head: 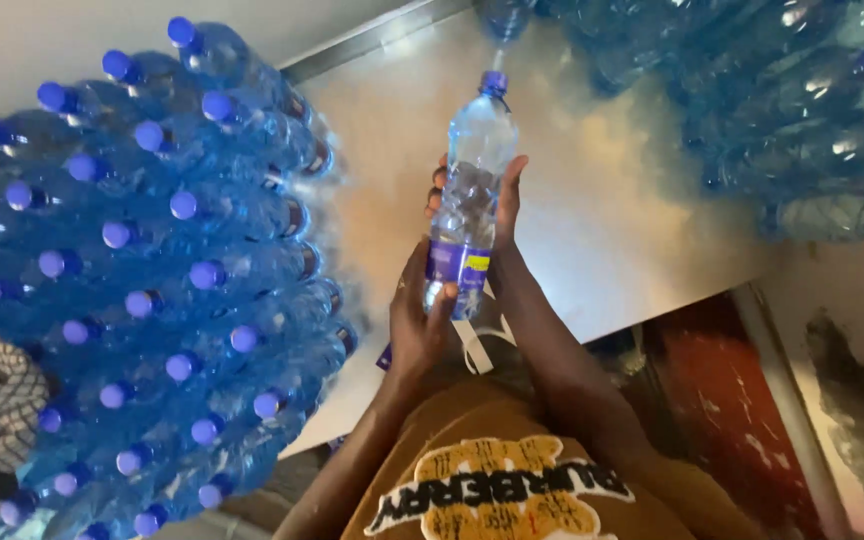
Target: Manually applying adhesive labels to plastic water bottles at a workstation.
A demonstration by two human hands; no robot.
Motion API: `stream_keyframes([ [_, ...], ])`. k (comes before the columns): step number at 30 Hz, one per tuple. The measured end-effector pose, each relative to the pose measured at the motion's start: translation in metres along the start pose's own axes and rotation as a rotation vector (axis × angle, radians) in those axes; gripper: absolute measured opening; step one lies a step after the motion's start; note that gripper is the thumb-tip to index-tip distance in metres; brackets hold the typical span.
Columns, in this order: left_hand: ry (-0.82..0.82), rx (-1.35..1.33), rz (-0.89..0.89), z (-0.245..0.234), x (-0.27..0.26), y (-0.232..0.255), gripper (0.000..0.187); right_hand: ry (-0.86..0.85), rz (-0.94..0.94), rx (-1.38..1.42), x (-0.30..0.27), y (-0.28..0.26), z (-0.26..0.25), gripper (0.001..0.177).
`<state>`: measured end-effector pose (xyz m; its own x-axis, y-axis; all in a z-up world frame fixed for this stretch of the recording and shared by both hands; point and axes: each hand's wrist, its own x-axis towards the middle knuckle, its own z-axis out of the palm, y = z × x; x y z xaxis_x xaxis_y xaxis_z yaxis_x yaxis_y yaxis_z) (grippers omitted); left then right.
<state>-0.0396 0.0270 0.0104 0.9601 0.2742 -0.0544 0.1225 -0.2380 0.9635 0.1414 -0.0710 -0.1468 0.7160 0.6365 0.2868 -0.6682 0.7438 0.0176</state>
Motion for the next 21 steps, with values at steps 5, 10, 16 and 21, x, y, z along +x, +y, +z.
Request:
stream_keyframes([
  [5,0.083,-1.091,-0.938,-0.004,0.026,-0.089,0.057,0.906,-0.019,-0.87,0.045,0.065,0.147,0.072],
  [10,0.198,-1.726,-0.694,-0.03,0.008,-0.191,0.076,0.506,-0.003,-1.601,0.035,0.076,0.067,0.075],
  [16,0.605,-1.445,-0.511,-0.046,0.05,-0.193,0.05,0.321,0.076,-2.023,0.08,0.141,0.083,0.074],
  [21,0.497,-1.314,-0.315,-0.041,0.085,-0.186,0.05,0.31,0.007,-2.061,0.116,0.175,0.08,0.073],
])
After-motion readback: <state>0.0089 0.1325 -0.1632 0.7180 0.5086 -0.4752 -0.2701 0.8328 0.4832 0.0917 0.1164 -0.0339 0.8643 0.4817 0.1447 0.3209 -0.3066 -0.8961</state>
